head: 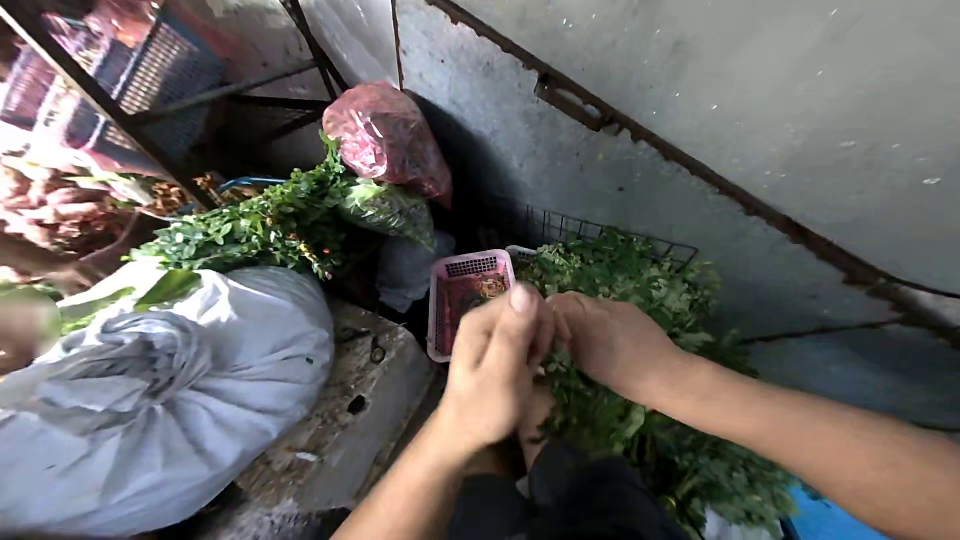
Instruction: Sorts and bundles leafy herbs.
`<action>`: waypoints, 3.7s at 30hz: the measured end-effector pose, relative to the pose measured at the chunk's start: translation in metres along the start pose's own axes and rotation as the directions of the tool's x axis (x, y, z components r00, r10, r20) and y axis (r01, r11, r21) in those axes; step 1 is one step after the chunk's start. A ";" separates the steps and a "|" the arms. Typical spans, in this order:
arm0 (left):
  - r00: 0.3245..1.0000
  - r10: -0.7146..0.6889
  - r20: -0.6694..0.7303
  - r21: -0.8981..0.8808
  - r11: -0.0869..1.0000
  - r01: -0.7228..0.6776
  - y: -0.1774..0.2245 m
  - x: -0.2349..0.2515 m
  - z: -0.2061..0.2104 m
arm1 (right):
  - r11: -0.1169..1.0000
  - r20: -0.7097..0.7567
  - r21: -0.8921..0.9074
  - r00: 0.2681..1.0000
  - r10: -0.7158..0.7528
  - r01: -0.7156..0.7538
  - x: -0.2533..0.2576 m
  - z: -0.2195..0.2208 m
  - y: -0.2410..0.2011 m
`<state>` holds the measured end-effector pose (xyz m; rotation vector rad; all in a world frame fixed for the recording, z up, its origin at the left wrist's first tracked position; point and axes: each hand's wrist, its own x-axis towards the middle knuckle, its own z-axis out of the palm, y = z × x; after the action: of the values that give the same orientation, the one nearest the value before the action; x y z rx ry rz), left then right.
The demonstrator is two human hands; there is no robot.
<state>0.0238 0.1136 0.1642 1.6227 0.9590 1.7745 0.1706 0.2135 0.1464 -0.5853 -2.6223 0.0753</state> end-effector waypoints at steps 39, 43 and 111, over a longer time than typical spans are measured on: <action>0.842 -0.523 -0.129 -0.813 0.542 0.212 -0.009 -0.010 0.004 | 0.988 -0.295 -0.120 0.946 -0.133 0.101 -0.008 0.013 0.028; 0.780 -0.602 -0.169 -0.777 0.568 0.270 -0.005 -0.003 0.002 | 0.924 -0.225 -0.345 0.942 -0.251 0.164 -0.008 0.016 0.030; 0.940 -0.330 -0.088 0.360 0.869 0.339 -0.008 0.016 -0.092 | 0.049 0.045 0.996 0.898 0.437 -0.074 -0.047 -0.038 0.131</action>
<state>-0.0694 0.1182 0.1656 1.5306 1.5605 1.4363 0.2766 0.3111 0.1413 -0.4384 -1.4728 1.6597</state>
